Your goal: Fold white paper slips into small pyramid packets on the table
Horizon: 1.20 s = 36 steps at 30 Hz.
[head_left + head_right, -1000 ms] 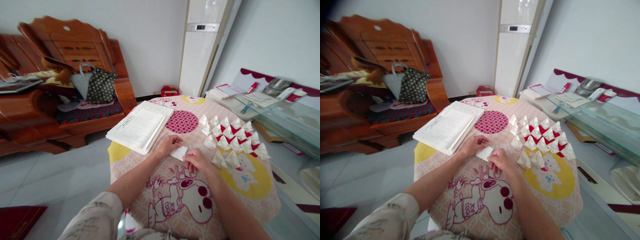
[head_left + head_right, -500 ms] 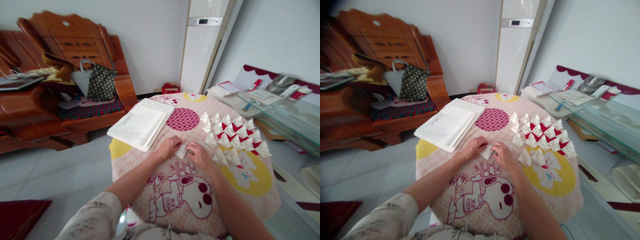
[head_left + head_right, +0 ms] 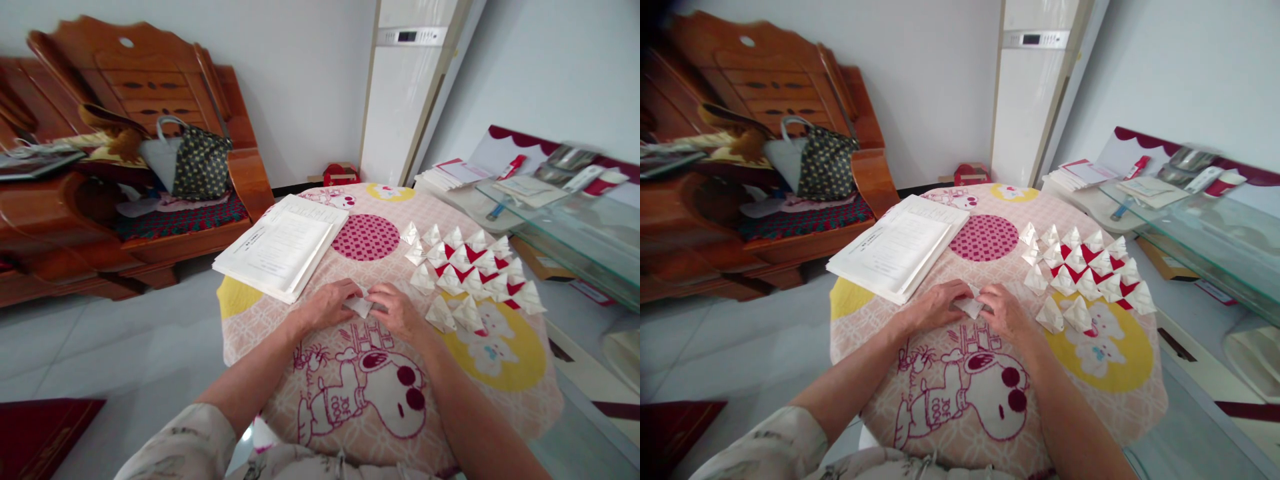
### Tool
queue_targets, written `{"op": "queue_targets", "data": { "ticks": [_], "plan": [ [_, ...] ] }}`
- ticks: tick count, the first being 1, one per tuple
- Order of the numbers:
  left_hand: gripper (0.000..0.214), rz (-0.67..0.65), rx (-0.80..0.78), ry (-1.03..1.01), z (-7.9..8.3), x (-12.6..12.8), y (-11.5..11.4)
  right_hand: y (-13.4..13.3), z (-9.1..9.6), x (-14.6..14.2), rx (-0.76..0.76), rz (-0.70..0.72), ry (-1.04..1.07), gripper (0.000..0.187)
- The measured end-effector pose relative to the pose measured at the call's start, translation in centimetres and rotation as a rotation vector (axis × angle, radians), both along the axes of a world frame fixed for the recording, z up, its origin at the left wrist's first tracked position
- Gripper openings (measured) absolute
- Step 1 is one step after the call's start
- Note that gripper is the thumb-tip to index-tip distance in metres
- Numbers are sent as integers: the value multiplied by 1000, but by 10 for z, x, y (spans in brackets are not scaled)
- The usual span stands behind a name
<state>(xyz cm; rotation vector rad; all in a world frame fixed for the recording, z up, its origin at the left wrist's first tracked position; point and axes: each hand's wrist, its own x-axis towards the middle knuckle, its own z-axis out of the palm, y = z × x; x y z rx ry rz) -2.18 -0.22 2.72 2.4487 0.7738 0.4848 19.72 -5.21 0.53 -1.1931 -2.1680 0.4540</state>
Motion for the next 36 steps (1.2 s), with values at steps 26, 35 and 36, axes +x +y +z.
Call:
{"op": "queue_targets", "data": {
  "ticks": [26, 35, 36],
  "plan": [
    [18, 120, 7, 54, -7, 0, -8, -4, 6, -9, -146, -102, 22, 19],
    [19, 351, -121, 110, -10, 11, -1, 4, 9, -8, -288, -280, -24, 19],
    [19, 360, -113, 120, -11, 12, -1, 4, 9, -6, -314, -285, -29, 19]
  ]
}}
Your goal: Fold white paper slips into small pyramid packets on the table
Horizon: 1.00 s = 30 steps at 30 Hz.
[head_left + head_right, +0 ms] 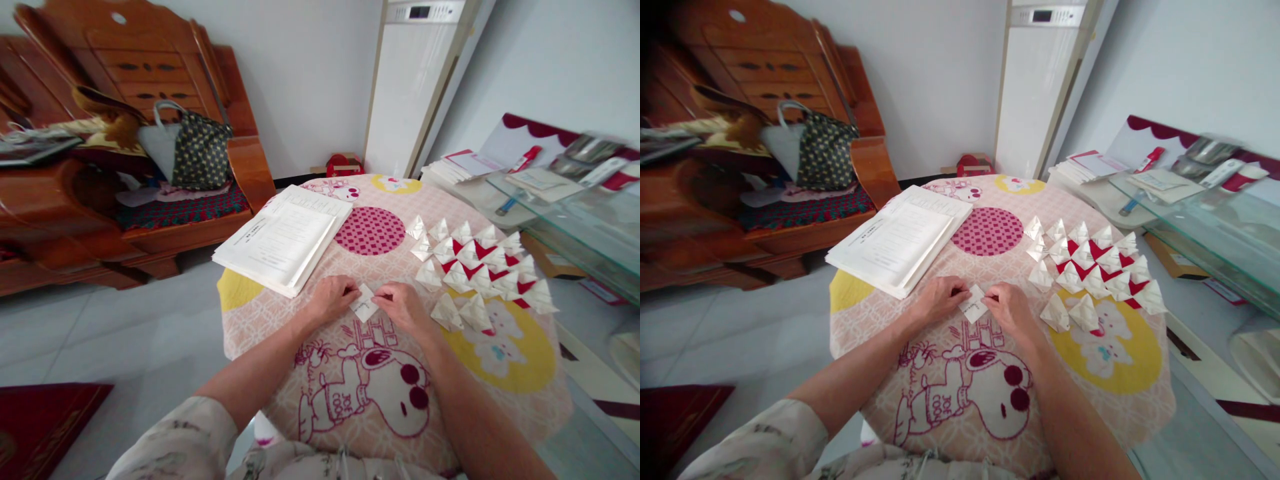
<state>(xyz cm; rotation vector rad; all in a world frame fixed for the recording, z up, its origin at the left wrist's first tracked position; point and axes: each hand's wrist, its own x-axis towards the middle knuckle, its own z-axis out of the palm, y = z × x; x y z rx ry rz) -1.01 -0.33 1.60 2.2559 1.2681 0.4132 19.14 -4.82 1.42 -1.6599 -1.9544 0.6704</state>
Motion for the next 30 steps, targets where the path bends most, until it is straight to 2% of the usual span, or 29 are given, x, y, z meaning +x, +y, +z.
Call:
{"op": "queue_targets", "data": {
  "ticks": [5, 12, 20, 30],
  "plan": [
    [18, 34, 48, 24, -5, 2, -2, -2, 2, 9, -101, -8, 36, 19],
    [21, 73, 87, 58, -10, 4, -5, 1, 10, 3, -230, -65, 13, 18],
    [21, 65, 101, 114, -8, 7, -8, 1, 5, 6, -185, -17, 17, 17],
    [19, 28, 112, 152, -7, 10, -8, 7, 7, 1, -196, -92, -52, 18]
  ]
}}
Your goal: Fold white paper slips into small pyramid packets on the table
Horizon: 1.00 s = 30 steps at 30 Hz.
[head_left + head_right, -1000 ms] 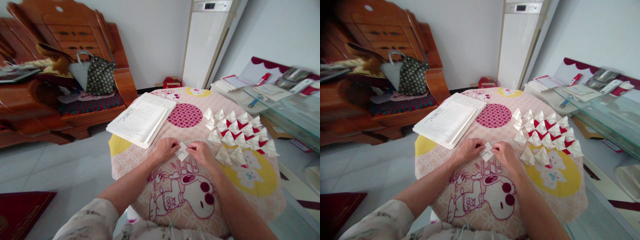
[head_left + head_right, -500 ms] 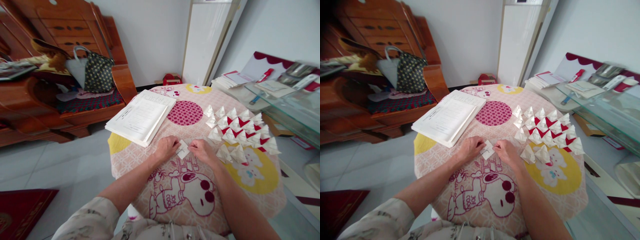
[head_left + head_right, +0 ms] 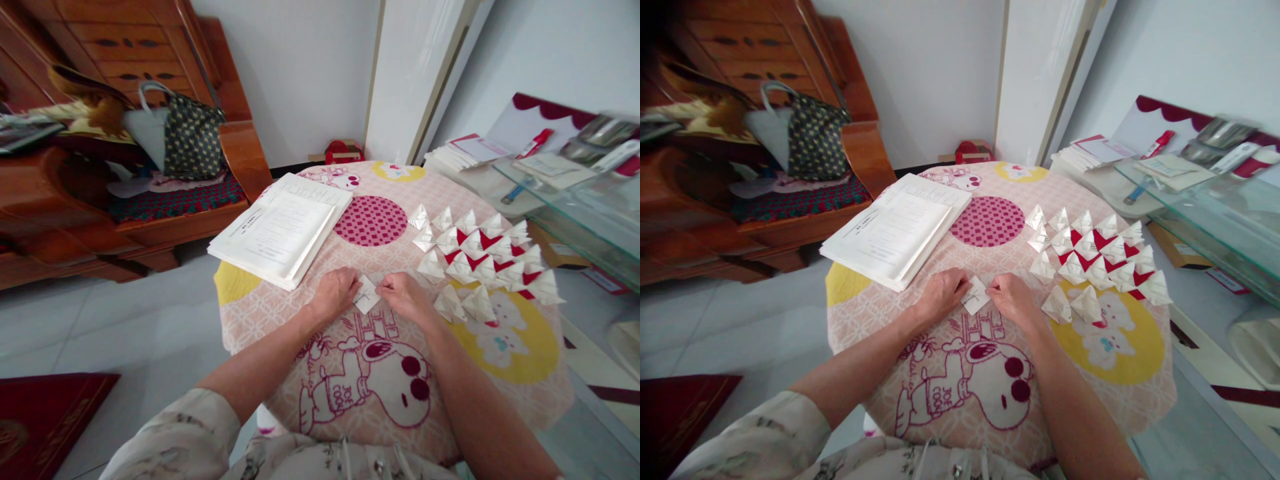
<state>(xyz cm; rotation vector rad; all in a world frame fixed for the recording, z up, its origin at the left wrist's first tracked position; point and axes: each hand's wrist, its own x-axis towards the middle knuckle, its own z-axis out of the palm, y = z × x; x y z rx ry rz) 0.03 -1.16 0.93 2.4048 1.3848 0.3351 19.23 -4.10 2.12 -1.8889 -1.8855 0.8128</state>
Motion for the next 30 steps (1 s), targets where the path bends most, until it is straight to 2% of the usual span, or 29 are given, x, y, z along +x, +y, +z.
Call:
{"op": "queue_targets", "data": {
  "ticks": [9, 19, 30],
  "plan": [
    [17, -36, 19, 4, -2, 0, 0, -1, 3, 6, -32, 46, 93, 15],
    [19, -24, 51, 41, -4, 1, 0, -1, -3, 6, 43, 51, 32, 13],
    [25, 30, -1, 7, 0, 2, 3, 4, 2, -1, -20, -13, -71, 15]
  ]
}}
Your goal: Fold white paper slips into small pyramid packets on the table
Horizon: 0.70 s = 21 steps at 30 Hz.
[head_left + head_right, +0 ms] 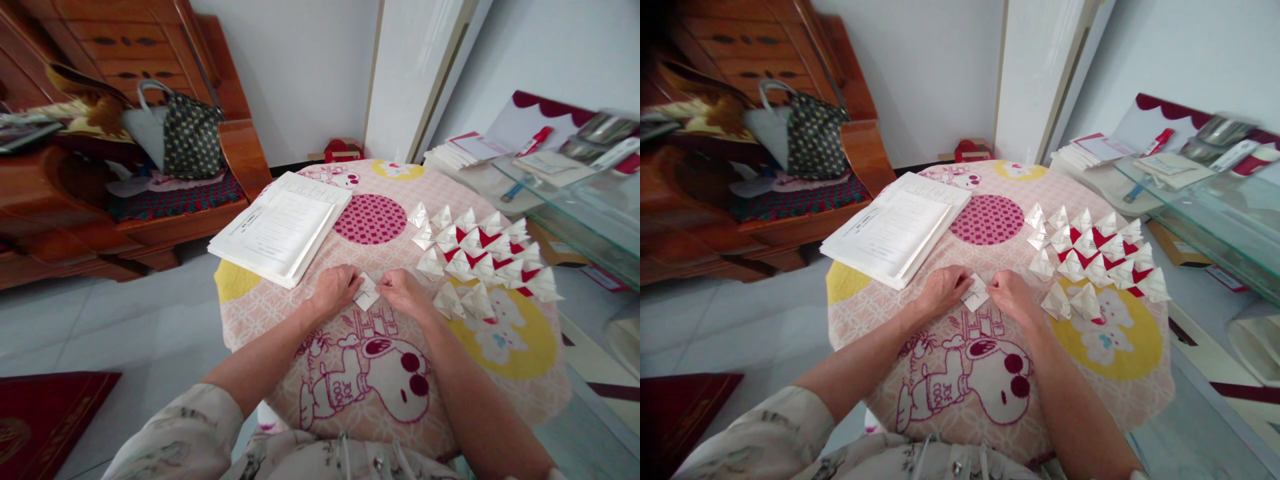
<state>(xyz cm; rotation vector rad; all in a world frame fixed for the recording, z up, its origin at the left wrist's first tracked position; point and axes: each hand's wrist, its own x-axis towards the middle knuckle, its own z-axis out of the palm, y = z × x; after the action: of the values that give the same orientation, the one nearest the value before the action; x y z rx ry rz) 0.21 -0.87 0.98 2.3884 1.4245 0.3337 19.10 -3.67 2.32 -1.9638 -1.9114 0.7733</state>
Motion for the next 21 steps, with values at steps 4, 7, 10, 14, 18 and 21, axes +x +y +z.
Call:
{"op": "queue_targets", "data": {
  "ticks": [4, 7, 10, 14, 18, 21],
  "plan": [
    [26, 16, -39, 1, 3, 2, 1, 0, 1, 1, 0, 0, 17, 15],
    [23, 27, -49, 18, 5, 3, 1, -2, 1, 6, -30, 19, 135, 19],
    [21, 33, -49, 18, 5, 4, 0, -3, 1, 12, -146, 8, 254, 22],
    [21, 37, -51, 25, 5, 4, 0, -4, 2, 15, -195, -27, 317, 19],
    [22, 35, -50, 20, 4, 5, 0, -5, 3, 12, -181, -57, 320, 16],
    [22, 40, -53, 15, 4, 5, 0, -5, 4, 9, -160, -67, 258, 13]
  ]
}}
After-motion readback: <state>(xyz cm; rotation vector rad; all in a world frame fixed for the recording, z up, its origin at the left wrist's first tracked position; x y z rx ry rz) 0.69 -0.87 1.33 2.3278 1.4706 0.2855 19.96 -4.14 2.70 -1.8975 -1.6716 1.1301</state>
